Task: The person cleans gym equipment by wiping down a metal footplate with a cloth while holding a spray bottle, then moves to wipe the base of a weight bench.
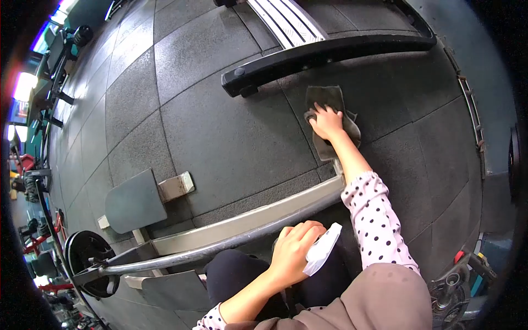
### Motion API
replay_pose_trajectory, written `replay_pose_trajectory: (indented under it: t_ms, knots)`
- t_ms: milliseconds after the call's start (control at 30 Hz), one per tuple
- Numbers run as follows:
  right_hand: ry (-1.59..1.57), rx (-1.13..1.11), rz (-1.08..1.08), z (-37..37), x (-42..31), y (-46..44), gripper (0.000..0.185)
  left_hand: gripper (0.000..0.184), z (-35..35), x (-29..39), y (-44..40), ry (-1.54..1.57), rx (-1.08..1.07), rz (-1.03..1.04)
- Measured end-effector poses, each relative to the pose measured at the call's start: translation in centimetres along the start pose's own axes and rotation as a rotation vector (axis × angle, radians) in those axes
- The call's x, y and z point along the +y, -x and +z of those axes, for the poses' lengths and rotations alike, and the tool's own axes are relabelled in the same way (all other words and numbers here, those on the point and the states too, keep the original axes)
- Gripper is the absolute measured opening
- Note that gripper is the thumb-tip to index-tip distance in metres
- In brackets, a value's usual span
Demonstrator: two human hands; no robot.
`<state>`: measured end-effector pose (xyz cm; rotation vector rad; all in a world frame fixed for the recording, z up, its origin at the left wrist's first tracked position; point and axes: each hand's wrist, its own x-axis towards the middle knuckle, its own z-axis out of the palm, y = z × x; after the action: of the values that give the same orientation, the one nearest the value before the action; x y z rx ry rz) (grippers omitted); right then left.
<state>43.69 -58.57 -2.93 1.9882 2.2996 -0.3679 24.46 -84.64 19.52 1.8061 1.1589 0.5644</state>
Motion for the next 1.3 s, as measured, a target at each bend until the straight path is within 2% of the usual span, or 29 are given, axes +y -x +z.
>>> replay_pose_trajectory:
  t_ms: [67, 133, 200, 233, 267, 300, 333, 367, 400, 433, 467, 500, 533, 600, 633, 667, 700, 733, 767, 800, 933, 1000, 1067, 1167, 1267, 1300]
  knots:
    - [-0.093, 0.127, -0.034, 0.2, 1.1, 1.7, 0.043, 0.044, 0.1, 0.0, 0.0, -0.006, 0.002, -0.004]
    - [-0.235, 0.176, 0.092, -1.6, 0.9, 3.3, 0.044, 0.045, 0.2, -0.1, 0.0, -0.004, 0.003, 0.000]
    - [-0.377, 0.330, 0.126, -1.6, 1.8, 4.2, 0.043, 0.046, 0.3, -0.1, 0.1, 0.002, 0.000, 0.007]
    - [-0.518, 0.403, 0.178, -1.3, 2.4, 4.5, 0.042, 0.047, 0.3, -0.1, 0.2, -0.001, -0.001, 0.009]
    - [-0.652, 0.320, 0.272, -1.2, 3.6, 5.4, 0.049, 0.047, 0.2, -0.1, 0.3, -0.003, -0.003, 0.011]
    - [-0.842, 0.336, 0.247, -2.4, 4.4, 7.0, 0.056, 0.047, 0.2, 0.0, 0.3, -0.002, -0.002, 0.014]
    - [-0.873, 0.270, 0.451, 0.4, 8.3, 6.8, 0.059, 0.047, 0.1, 0.0, 0.3, 0.002, 0.000, 0.017]
    - [-1.096, 0.532, 0.503, -0.3, 9.3, 8.4, 0.058, 0.046, 0.1, 0.1, 0.4, 0.005, -0.001, 0.017]
    - [-1.453, 0.548, 0.635, -1.0, 11.6, 9.4, 0.059, 0.046, 0.0, 0.2, 0.5, 0.006, -0.002, 0.016]
    - [-1.734, 0.621, 0.659, -4.7, 11.0, 11.3, 0.060, 0.045, 0.0, 0.2, 0.5, 0.002, 0.004, 0.025]
    - [-1.814, 0.707, 0.768, -8.4, 9.9, 12.7, 0.064, 0.044, 0.1, 0.1, 0.5, 0.000, 0.007, 0.034]
    - [-1.841, 0.767, 0.695, -9.2, 11.0, 13.5, 0.069, 0.044, 0.2, 0.2, 0.6, -0.001, 0.008, 0.041]
    - [-1.813, 0.828, 0.602, -10.9, 10.2, 14.0, 0.067, 0.043, 0.2, 0.3, 0.6, 0.005, 0.000, 0.035]
    - [-1.578, 0.703, 0.500, -8.2, 12.8, 12.9, 0.062, 0.042, 0.0, 0.4, 0.5, 0.015, -0.015, 0.029]
    - [-1.345, 0.570, 0.272, -7.7, 10.8, 11.9, 0.054, 0.042, 0.0, 0.5, 0.5, 0.019, -0.014, 0.029]
    - [-1.190, 0.447, 0.251, -6.2, 9.0, 10.2, 0.051, 0.042, 0.0, 0.5, 0.5, 0.022, -0.012, 0.028]
    - [-0.872, 0.533, 0.142, -4.0, 6.5, 8.6, 0.049, 0.041, 0.1, 0.4, 0.5, 0.025, -0.009, 0.025]
    - [-0.880, 0.318, 0.157, -4.2, 2.9, 8.3, 0.052, 0.041, 0.1, 0.4, 0.5, 0.025, -0.005, 0.026]
    - [-0.416, 0.181, 0.046, 0.0, 2.2, 6.6, 0.055, 0.041, 0.1, 0.4, 0.5, 0.023, -0.001, 0.026]
    - [0.049, 0.282, -0.023, 0.7, 0.1, 6.5, 0.056, 0.040, 0.1, 0.3, 0.5, 0.021, 0.003, 0.024]
    - [-0.114, 0.075, 0.129, 0.3, 0.4, 1.1, 0.050, 0.038, 0.0, 0.1, 0.3, 0.017, 0.010, 0.009]
    - [-0.300, 0.074, 0.237, -1.2, 0.5, 0.7, 0.049, 0.038, 0.1, 0.1, 0.2, 0.009, 0.016, 0.006]
    - [-0.200, 0.061, 0.256, -1.0, -0.1, 0.9, 0.048, 0.038, -0.1, 0.2, 0.3, 0.011, 0.009, 0.001]
    - [-0.146, 0.119, 0.102, -0.4, 0.2, 3.1, 0.045, 0.038, 0.0, 0.1, 0.1, 0.024, 0.023, 0.019]
    - [0.051, 0.129, 0.051, -0.2, -0.3, 6.1, 0.064, 0.039, -0.2, 0.3, 0.3, 0.022, 0.025, 0.021]
    - [0.118, 0.141, 0.092, 0.6, -0.9, 7.1, 0.081, 0.039, -0.2, 0.5, 0.3, 0.020, 0.023, 0.025]
